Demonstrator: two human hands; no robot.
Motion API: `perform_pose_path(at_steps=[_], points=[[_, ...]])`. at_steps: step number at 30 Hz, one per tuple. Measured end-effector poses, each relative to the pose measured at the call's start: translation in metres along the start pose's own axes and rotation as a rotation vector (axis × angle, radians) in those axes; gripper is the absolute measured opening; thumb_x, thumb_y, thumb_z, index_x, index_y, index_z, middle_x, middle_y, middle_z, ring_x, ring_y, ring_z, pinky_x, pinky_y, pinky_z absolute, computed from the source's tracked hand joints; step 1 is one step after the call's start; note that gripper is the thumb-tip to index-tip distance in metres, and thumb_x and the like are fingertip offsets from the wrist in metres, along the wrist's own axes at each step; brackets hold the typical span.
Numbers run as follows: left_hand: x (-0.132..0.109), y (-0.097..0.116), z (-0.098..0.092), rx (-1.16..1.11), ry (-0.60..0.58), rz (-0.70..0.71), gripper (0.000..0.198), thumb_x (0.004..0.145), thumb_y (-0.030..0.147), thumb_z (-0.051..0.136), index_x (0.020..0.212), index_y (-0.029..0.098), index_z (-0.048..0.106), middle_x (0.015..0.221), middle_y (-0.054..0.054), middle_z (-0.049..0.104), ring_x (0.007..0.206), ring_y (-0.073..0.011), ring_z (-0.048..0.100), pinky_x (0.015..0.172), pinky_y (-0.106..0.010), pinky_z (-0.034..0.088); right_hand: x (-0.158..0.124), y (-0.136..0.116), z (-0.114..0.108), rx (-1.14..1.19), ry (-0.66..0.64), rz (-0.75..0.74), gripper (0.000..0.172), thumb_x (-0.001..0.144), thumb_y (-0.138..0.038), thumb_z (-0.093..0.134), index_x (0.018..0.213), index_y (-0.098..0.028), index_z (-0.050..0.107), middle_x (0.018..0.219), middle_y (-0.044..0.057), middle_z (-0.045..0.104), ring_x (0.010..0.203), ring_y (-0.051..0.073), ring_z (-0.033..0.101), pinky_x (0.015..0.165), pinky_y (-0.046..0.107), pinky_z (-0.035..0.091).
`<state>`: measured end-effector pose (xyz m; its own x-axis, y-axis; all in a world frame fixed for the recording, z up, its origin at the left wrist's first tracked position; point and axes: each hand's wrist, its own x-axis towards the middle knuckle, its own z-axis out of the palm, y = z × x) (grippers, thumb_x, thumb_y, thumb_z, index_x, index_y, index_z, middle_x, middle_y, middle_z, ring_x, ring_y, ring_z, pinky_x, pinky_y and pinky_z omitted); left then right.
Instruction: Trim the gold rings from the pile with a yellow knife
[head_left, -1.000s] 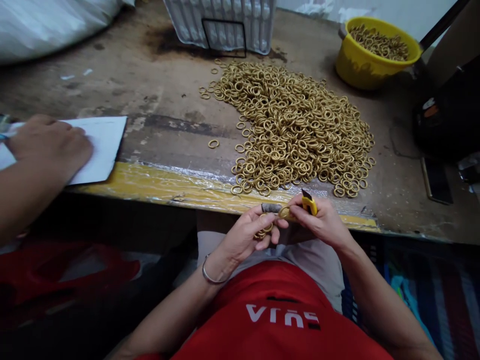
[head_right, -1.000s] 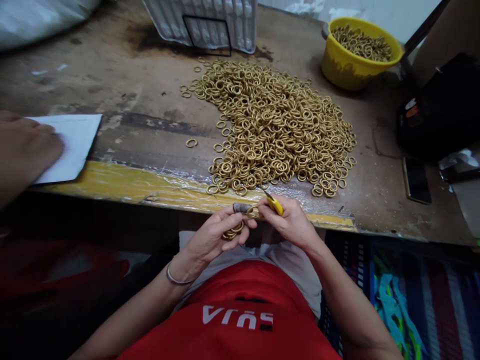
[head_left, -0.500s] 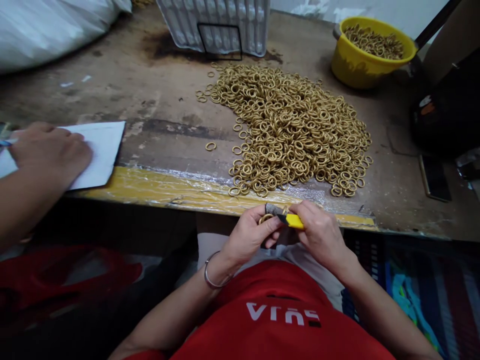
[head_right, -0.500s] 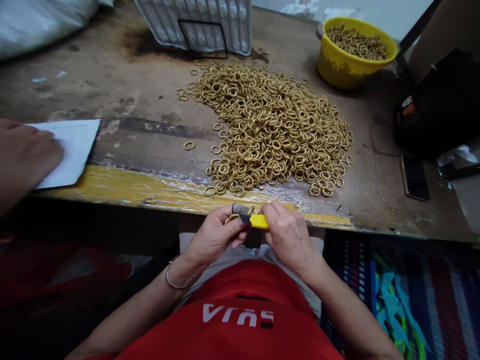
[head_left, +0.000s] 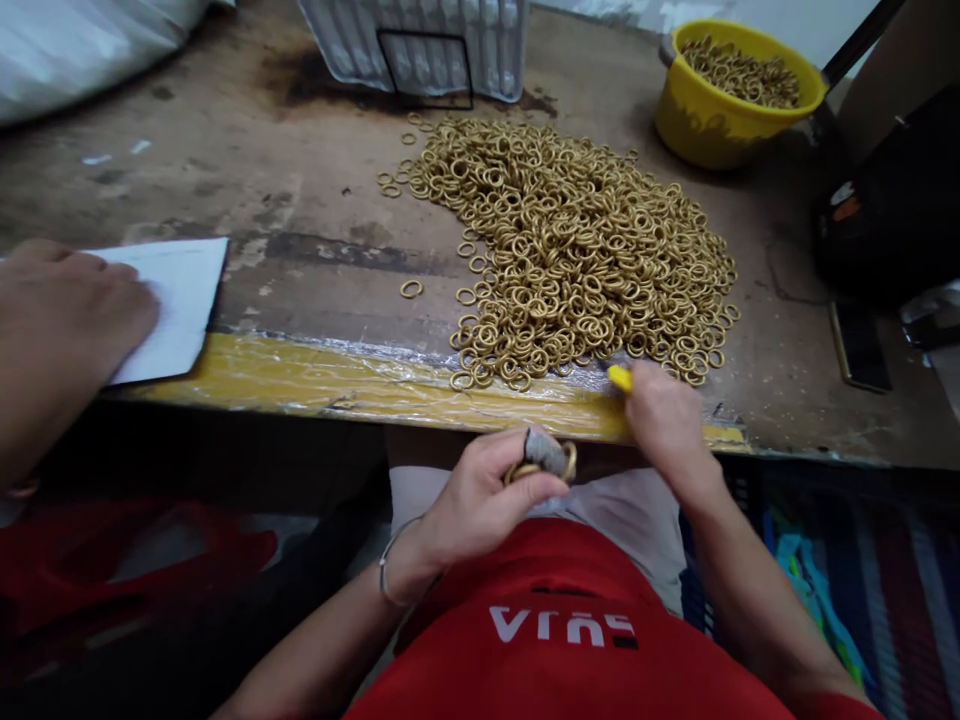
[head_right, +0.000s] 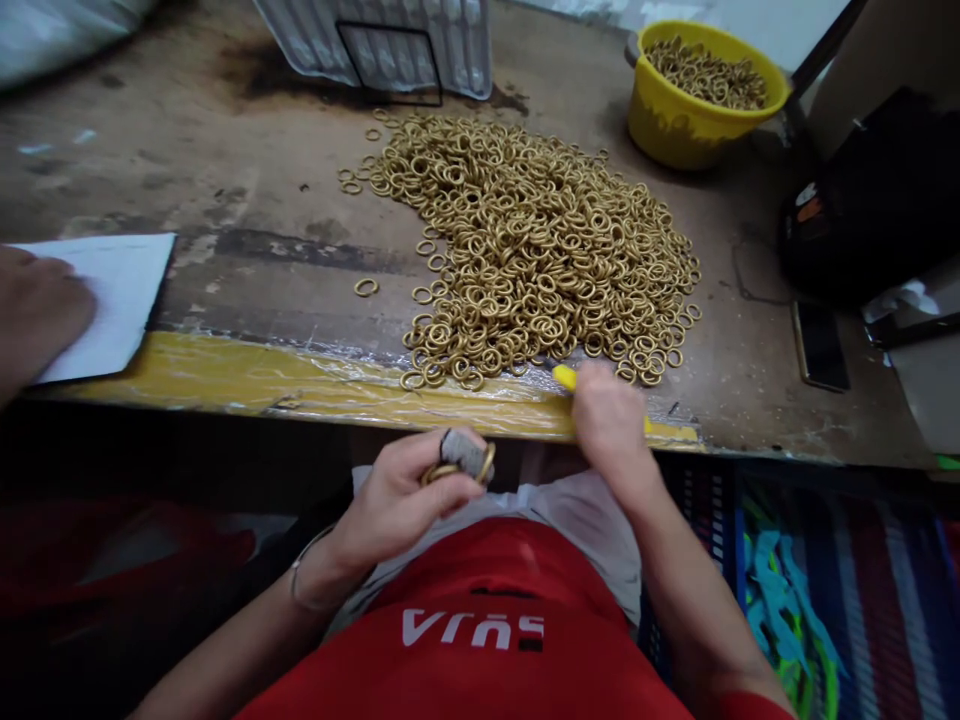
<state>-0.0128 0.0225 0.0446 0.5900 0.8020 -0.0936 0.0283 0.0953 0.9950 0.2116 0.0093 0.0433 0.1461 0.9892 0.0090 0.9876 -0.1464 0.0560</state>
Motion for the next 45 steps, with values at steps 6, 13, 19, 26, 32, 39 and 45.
perform_pose_path(at_steps=[6,13,19,26,32,39,45], points=[[-0.003,-0.020,0.002,-0.391,-0.050,-0.257,0.032,0.082,0.043,0.072,0.075,0.016,0.057,0.060,0.004,0.050,0.048,-0.0053,0.037,0.042,-0.017,0.028,0.021,-0.004,0.008,0.285,0.066,-0.200,0.016,0.092,-0.013,0.052,0.096,-0.018,0.067,0.097,0.008,0.071,0.085,0.020,0.065,0.071,0.028,0.041],[0.006,-0.031,0.000,-0.686,0.020,-0.261,0.034,0.078,0.044,0.075,0.089,0.015,0.061,0.071,-0.002,0.062,0.048,-0.0071,0.047,0.036,-0.015,0.028,0.046,-0.044,0.022,0.274,0.071,-0.116,0.021,0.097,-0.031,0.054,0.091,-0.016,0.067,0.093,0.011,0.070,0.075,0.021,0.061,0.063,0.031,0.033],[0.013,-0.030,-0.007,-0.428,0.186,-0.233,0.027,0.083,0.040,0.071,0.082,0.015,0.062,0.064,0.002,0.059,0.044,-0.0062,0.048,0.036,-0.015,0.027,0.052,-0.026,0.009,0.613,-0.084,-0.055,0.027,0.089,-0.032,0.056,0.066,-0.018,0.057,0.063,0.000,0.055,0.057,0.012,0.045,0.057,0.028,0.028],[0.027,-0.021,-0.011,0.278,0.208,0.254,0.012,0.090,0.020,0.066,0.094,0.015,0.075,0.084,-0.004,0.075,0.076,-0.0139,0.067,0.072,-0.024,0.052,0.041,-0.002,-0.015,1.401,-0.894,-0.011,0.031,0.074,-0.044,0.069,0.065,-0.019,0.052,0.052,-0.007,0.047,0.041,0.006,0.038,0.040,0.020,0.027],[0.030,-0.018,-0.011,0.244,-0.022,0.273,0.011,0.089,0.018,0.067,0.090,0.015,0.077,0.079,-0.003,0.075,0.070,-0.0133,0.067,0.066,-0.022,0.052,0.029,0.003,-0.006,1.697,-1.111,0.039,0.023,0.069,-0.032,0.073,0.065,-0.014,0.058,0.053,-0.006,0.051,0.038,0.003,0.038,0.035,0.016,0.025],[0.027,-0.014,-0.004,0.186,-0.225,0.275,0.019,0.087,0.016,0.070,0.104,0.018,0.079,0.098,-0.006,0.081,0.089,-0.0174,0.073,0.082,-0.026,0.056,0.019,0.004,0.014,1.826,-1.259,-0.080,0.028,0.074,-0.037,0.070,0.063,-0.016,0.056,0.050,-0.007,0.048,0.035,0.005,0.039,0.032,0.016,0.027],[0.021,-0.011,0.007,0.065,-0.046,0.006,0.010,0.083,0.019,0.069,0.087,0.015,0.077,0.070,-0.001,0.072,0.057,-0.0096,0.060,0.056,-0.020,0.050,0.000,0.001,0.002,1.617,-0.813,-0.024,0.040,0.083,-0.055,0.063,0.069,-0.018,0.055,0.055,-0.006,0.048,0.040,0.006,0.038,0.039,0.020,0.029]])
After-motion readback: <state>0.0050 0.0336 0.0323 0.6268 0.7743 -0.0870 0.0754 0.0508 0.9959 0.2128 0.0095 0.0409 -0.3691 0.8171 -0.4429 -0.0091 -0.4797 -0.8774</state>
